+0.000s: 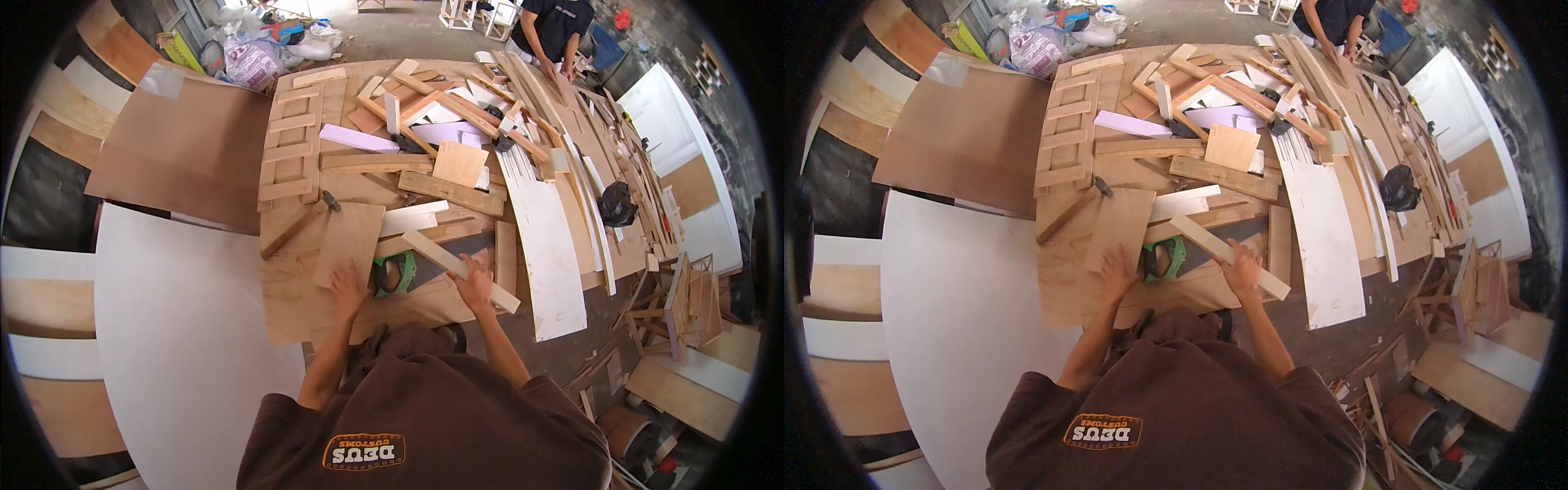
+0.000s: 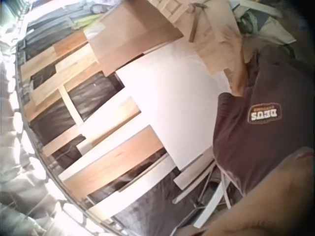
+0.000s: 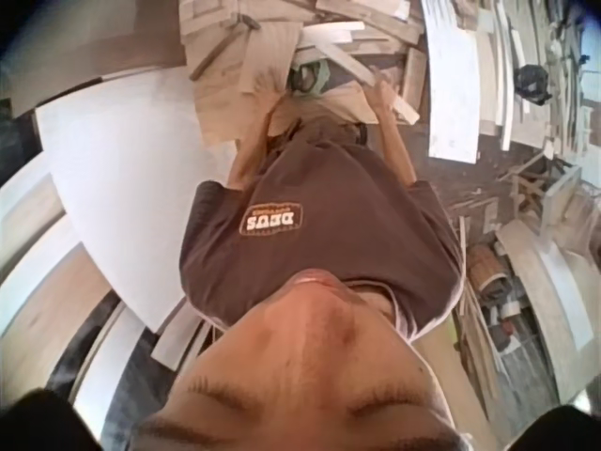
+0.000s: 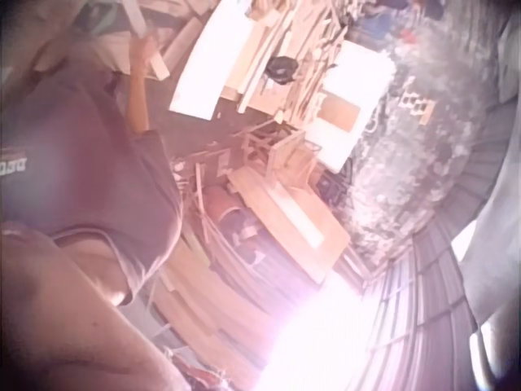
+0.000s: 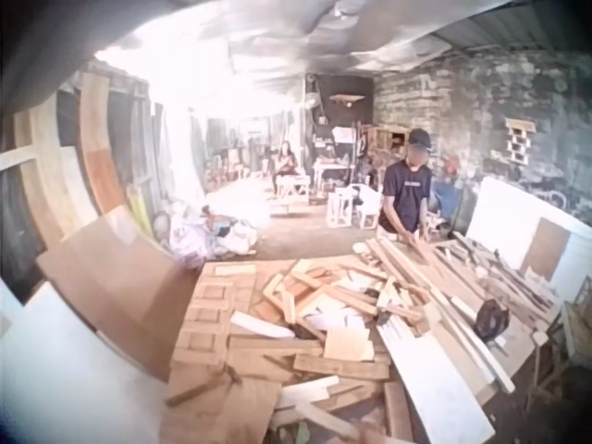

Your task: The person organizes wood pieces on a workbench and then uses a hammer to drive a nail into two joined wood components.

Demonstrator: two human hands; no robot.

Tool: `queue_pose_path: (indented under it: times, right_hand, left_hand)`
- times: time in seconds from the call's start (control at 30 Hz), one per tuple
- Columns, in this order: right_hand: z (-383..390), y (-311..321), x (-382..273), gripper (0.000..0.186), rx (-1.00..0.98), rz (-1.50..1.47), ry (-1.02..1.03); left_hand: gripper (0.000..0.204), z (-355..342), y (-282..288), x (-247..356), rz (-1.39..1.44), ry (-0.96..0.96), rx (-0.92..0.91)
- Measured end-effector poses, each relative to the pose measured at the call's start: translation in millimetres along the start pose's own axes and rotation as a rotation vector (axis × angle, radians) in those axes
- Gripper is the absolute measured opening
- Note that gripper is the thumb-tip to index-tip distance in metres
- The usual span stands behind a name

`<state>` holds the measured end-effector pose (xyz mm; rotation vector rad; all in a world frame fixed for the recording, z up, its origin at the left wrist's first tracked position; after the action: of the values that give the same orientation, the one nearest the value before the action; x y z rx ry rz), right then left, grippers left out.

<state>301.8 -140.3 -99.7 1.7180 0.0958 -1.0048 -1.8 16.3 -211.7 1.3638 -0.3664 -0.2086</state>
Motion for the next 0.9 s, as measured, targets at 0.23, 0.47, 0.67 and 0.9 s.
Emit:
queue_pose_path:
  times: [0.23, 0.47, 0.67, 0.9]
  right_hand:
    - [-2, -30, 39, 0.059, -0.049, -0.024, -0.147]
    - [-14, -61, 66, 0.058, -0.025, -0.081, -0.279]
    - [-4, -71, 57, 0.059, 0.125, -0.157, -0.087]
    - [30, -29, -103, 0.067, -0.398, -1.407, -0.216]
  left_hand:
    - [0.058, 4, 56, -19, 0.096, 0.002, 0.067]
    - [0.043, 43, 137, -70, 1.01, 0.2, -0.007]
    - [0.041, 93, 169, -41, 1.551, 0.211, 0.091]
    - [0.036, 115, 151, 3, 1.142, -0.01, 0.118]
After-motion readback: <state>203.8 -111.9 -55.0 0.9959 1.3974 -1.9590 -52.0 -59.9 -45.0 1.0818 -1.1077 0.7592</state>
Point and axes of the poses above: each hand's wrist, its own z-axis away from the middle knuckle, its own y-axis out of the back of the hand, x = y × z, the point moved 6 cm from there along -z, towards the middle knuckle, and after that the axes turned 15 degrees about -z, right-handed, at the moved point
